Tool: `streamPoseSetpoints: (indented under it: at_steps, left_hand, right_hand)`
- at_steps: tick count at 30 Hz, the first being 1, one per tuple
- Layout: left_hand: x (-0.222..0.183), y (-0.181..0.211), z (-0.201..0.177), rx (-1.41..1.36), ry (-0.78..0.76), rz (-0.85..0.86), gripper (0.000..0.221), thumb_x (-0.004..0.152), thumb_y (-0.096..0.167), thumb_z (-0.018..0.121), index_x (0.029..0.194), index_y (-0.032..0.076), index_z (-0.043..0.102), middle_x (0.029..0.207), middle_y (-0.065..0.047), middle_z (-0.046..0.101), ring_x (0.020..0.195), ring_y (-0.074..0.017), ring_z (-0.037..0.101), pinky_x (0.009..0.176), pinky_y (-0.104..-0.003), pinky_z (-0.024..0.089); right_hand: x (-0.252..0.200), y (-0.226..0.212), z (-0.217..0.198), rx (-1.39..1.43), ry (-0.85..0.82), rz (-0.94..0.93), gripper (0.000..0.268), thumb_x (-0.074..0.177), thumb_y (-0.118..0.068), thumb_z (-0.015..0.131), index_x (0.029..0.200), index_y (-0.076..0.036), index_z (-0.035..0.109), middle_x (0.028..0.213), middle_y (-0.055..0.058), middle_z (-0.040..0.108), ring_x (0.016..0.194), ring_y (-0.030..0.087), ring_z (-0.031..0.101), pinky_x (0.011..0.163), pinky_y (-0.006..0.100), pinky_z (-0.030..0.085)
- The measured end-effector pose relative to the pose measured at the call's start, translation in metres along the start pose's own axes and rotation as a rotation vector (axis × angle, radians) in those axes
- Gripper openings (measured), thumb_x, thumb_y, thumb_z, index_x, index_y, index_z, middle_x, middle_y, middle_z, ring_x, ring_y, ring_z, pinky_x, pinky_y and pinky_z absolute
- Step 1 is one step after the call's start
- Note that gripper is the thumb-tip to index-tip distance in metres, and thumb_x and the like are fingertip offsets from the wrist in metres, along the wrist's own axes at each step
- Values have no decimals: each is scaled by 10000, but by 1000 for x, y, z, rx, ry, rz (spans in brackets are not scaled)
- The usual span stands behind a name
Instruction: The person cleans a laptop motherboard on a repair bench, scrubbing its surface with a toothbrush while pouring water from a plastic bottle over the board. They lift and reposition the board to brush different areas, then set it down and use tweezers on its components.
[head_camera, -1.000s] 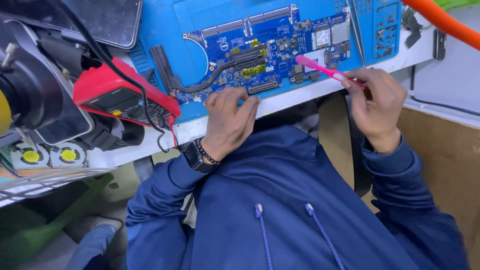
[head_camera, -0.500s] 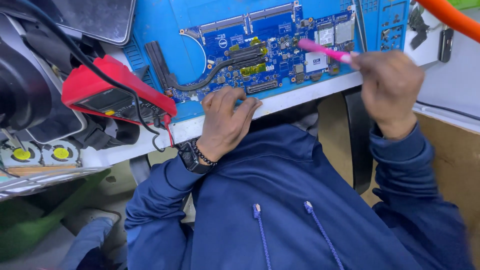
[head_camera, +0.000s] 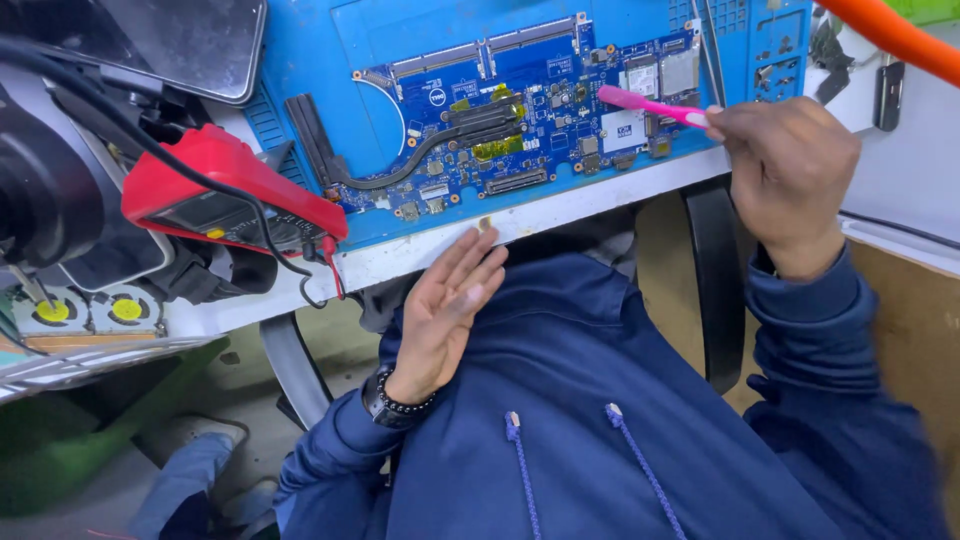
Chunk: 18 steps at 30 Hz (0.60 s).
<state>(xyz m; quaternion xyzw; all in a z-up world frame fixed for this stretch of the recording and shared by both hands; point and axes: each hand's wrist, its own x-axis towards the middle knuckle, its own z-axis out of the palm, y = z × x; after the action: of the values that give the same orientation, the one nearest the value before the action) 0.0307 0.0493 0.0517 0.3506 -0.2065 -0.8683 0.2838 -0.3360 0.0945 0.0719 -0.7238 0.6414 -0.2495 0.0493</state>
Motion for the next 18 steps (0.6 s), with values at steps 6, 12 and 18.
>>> streamPoseSetpoints:
  at_steps: [6,12,18]
  left_hand:
    - [2,-1,4,-379,56,5,669,992,14,617,1575,-57,296,1659,-262,321,1526,-395,363,1249,-451,371]
    - [-9,8,25,-293,70,-9,670,971,-26,621,1571,-29,322,1645,-263,346,1503,-430,392,1219,-463,421]
    - [-8,8,20,-288,175,132,678,957,-69,598,1576,-19,326,1657,-238,342,1509,-395,395,1231,-428,401]
  right_hand:
    - [3,3,2,-55,-58,-40,59,1163,145,766,1121,116,796,1073,245,811,929,385,733,791,449,527]
    - [-1,11,-5,-80,-77,-75,68,1146,170,772,1134,115,810,1103,248,819,939,382,738,808,443,536]
    - [-13,17,-10,-120,-50,-89,105,1249,51,827,1169,119,834,1089,243,823,954,390,757,828,443,532]
